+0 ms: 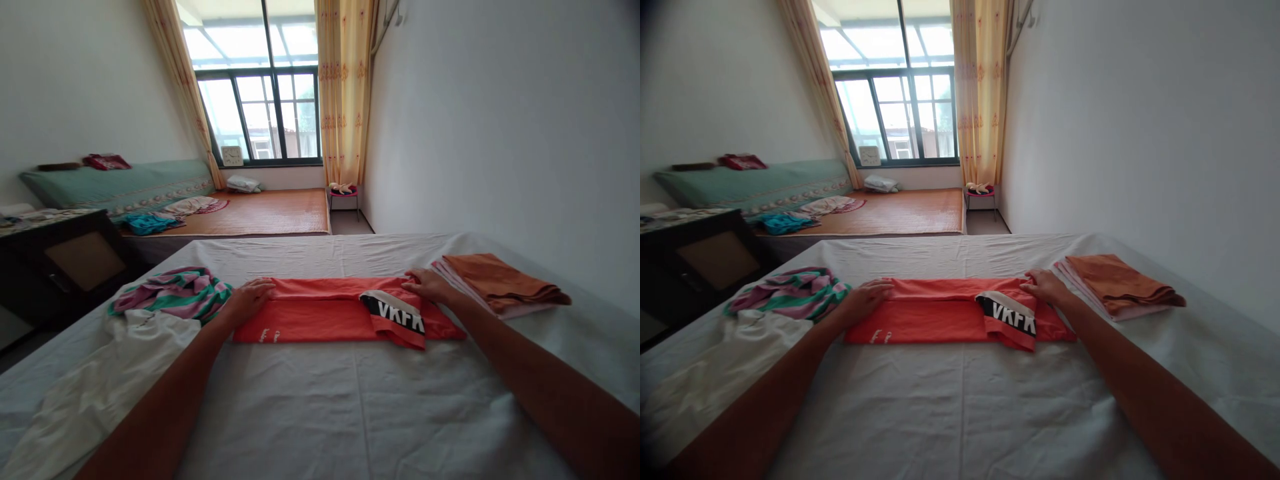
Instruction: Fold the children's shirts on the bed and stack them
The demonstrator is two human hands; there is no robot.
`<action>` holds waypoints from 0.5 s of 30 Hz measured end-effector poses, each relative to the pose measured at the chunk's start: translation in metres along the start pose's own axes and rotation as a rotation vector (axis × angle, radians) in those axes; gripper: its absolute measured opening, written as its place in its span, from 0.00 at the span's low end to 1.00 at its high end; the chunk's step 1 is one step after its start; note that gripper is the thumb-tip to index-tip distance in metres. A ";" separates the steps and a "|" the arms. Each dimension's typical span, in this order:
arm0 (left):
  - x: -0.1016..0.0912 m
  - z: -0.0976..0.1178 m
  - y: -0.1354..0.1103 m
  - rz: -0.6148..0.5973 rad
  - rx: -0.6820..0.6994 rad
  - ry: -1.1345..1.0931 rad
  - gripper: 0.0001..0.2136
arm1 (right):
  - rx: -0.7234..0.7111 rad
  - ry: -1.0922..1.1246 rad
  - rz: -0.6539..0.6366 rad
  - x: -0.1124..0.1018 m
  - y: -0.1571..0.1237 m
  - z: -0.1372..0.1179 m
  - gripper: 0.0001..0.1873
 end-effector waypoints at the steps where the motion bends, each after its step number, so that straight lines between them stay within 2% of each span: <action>1: 0.005 0.000 0.000 -0.038 0.000 0.023 0.22 | -0.017 -0.012 -0.018 0.003 0.004 0.003 0.17; 5: 0.018 -0.009 -0.003 -0.129 -0.037 0.094 0.24 | 0.005 -0.073 0.015 0.000 0.010 0.013 0.13; 7: 0.016 -0.010 -0.004 -0.121 -0.054 0.127 0.23 | -0.026 -0.117 0.047 -0.006 0.006 0.009 0.13; 9: 0.007 -0.001 -0.003 -0.064 -0.048 0.147 0.20 | -0.090 -0.138 0.091 -0.017 -0.006 -0.001 0.15; 10: 0.001 0.009 -0.001 -0.030 -0.017 0.141 0.19 | -0.132 -0.119 0.072 -0.022 -0.014 -0.007 0.16; 11: -0.004 0.023 0.001 -0.003 0.040 0.118 0.17 | -0.186 -0.077 -0.002 -0.025 -0.023 -0.015 0.16; 14: -0.014 0.085 0.011 -0.001 0.309 -0.020 0.14 | -0.378 0.077 -0.370 -0.027 -0.060 -0.043 0.18; 15: -0.014 0.108 0.015 -0.022 0.391 -0.059 0.13 | -0.434 0.103 -0.449 -0.026 -0.072 -0.051 0.19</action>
Point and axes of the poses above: each hand's wrist, its own y-axis towards the middle knuckle, its own x-axis out of the palm, z = x × y, the point moved 4 cm from there along y, towards the middle knuckle, and after that the axes turned 9 degrees about -z, right-handed, at the moved point
